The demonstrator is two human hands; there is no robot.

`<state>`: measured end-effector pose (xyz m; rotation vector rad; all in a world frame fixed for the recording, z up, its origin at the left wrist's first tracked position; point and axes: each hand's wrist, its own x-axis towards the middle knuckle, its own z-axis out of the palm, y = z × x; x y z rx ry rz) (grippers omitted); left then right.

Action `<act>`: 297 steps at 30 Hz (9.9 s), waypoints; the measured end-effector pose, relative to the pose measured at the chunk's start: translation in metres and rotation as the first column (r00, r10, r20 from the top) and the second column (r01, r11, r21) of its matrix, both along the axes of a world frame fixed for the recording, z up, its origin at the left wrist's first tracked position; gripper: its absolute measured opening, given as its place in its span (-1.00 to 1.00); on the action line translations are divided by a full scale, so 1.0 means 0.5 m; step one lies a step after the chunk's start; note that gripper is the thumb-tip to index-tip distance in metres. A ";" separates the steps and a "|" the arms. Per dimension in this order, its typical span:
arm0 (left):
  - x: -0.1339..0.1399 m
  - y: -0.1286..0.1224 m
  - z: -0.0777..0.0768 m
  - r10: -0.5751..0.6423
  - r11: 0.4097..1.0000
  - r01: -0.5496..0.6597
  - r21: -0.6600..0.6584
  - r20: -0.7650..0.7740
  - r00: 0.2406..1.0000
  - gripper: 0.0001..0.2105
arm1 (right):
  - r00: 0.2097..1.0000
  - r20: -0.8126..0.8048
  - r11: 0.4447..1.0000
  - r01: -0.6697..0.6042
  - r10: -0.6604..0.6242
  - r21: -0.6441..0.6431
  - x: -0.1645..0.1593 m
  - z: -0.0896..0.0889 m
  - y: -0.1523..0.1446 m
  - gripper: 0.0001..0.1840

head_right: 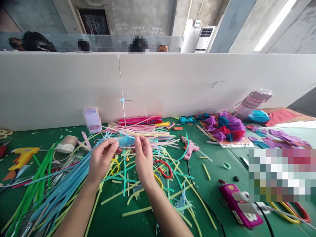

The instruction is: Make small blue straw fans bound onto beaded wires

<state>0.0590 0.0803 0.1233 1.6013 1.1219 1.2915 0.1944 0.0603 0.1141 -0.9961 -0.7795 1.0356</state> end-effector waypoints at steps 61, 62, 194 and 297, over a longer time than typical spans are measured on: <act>0.011 0.022 -0.023 0.159 0.982 -0.130 -0.136 0.232 0.960 -0.75 | 0.907 0.405 0.993 -0.100 0.119 -0.068 0.012 -0.021 0.012 -0.64; 0.013 0.020 -0.024 0.157 0.983 -0.131 -0.127 0.221 0.963 -0.76 | 0.904 0.411 0.993 -0.094 0.115 -0.069 0.013 -0.022 0.012 -0.64; -0.042 0.033 0.002 -0.245 0.823 0.390 -0.413 0.361 0.900 -0.61 | -0.406 0.907 0.963 -0.271 -0.114 0.000 0.265 0.083 -0.049 -0.37; -0.011 0.045 -0.037 -0.153 0.742 0.430 -0.515 0.495 0.856 -0.56 | -0.636 0.656 0.887 -0.448 -0.406 0.115 0.249 0.064 0.009 -0.46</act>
